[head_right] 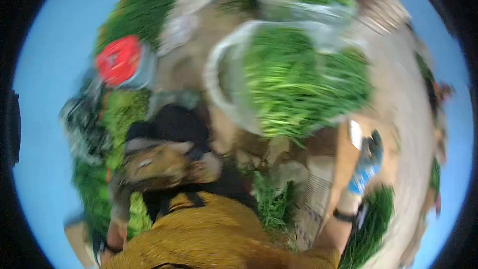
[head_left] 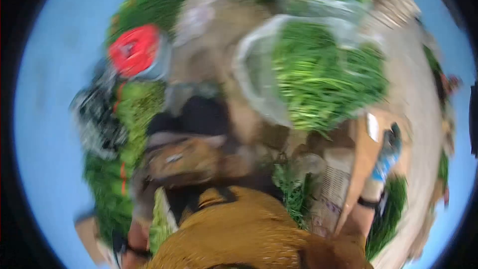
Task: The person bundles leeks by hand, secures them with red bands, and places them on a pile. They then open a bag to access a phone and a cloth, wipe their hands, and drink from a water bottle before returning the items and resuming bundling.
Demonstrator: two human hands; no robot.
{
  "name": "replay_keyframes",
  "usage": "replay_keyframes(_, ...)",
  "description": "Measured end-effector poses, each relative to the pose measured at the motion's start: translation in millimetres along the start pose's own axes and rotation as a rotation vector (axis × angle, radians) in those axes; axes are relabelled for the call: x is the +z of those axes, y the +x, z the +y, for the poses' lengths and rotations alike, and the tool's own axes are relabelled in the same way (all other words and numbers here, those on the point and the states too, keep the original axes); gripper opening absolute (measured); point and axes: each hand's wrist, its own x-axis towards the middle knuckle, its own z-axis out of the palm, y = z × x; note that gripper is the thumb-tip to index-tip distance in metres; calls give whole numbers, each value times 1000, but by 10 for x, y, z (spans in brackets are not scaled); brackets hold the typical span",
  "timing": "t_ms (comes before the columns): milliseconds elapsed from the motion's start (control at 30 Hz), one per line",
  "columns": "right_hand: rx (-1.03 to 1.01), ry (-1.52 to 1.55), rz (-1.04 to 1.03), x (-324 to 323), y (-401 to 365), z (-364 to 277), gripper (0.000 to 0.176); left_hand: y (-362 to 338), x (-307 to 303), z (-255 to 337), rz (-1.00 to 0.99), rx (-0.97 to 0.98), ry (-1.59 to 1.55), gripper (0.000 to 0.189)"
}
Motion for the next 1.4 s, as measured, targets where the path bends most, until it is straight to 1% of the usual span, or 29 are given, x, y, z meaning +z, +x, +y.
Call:
replay_keyframes(33,26,70,-128,342,-207,-385,34,-36,66,358,21,-173,-111,20)
replay_keyframes(67,43,141,-253,668,-428,-747,30,-10,-19,258,7,-60,142,19)
replay_keyframes(100,-41,104,-446,944,-666,-1109,26,0,-102,280,-12,-19,243,18)
replay_keyframes(133,-148,57,-611,1178,-897,-1431,22,19,-42,431,50,-71,100,16)
replay_keyframes(167,-245,136,-788,1410,-1106,-1669,21,126,-63,563,74,198,199,16)
replay_keyframes(200,-350,199,-948,1564,-1296,-1910,20,102,-89,672,8,67,191,22)
replay_keyframes(267,-417,397,-1168,1910,-1626,-2548,22,94,-52,770,10,59,157,21)
replay_keyframes(333,-835,431,-1123,2180,-1884,-2898,22,95,-11,794,64,109,134,19)
replay_keyframes(400,-877,470,-1252,2412,-2162,-3091,23,101,-77,781,68,165,249,18)
replay_keyframes(467,-946,463,-1275,2647,-2420,-3132,23,99,-83,829,74,215,360,18)
replay_keyframes(500,-981,455,-1281,2731,-2488,-3137,23,83,-80,836,117,215,342,16)
replay_keyframes(600,-911,507,-1414,2790,-2516,-3161,22,-3,-85,717,180,160,297,17)
replay_keyframes(633,-788,557,-1440,2794,-2548,-3133,17,-11,-93,694,197,203,310,19)
replay_keyframes(733,-598,562,-1499,2745,-2552,-3107,15,-32,-92,600,196,197,274,20)
replay_keyframes(767,-677,540,-1436,2744,-2530,-3052,11,-38,-147,684,151,169,328,19)
replay_keyframes(867,-1029,350,-1361,2663,-2282,-2843,17,-25,-161,540,207,228,259,20)
replay_keyframes(900,-1170,222,-1406,2624,-2160,-2685,16,-17,-209,424,134,233,305,20)
replay_keyframes(933,-1308,88,-1444,2579,-2030,-2497,15,-28,-209,326,171,181,290,20)
replay_keyframes(1000,-1072,-97,-1721,2422,-1779,-2087,27,-59,-153,107,243,77,256,19)
replay_keyframes(1033,-937,-196,-1847,2407,-1712,-2004,34,-29,-159,-95,113,144,225,26)
replay_keyframes(1133,-1129,34,-1424,2189,-1893,-2438,67,-28,-203,126,328,196,499,39)
replay_keyframes(1167,-1179,-185,-1502,2120,-1972,-2343,94,-8,-205,93,251,132,461,41)
replay_keyframes(1267,-1159,-498,-1555,2321,-2184,-2359,95,12,-238,-73,0,-51,352,49)
replay_keyframes(1300,-1182,-474,-1535,2403,-2200,-2340,92,27,-229,-57,42,-44,253,46)
replay_keyframes(1400,-1161,-333,-1456,2557,-2226,-2316,92,180,-166,-61,119,-106,-97,36)
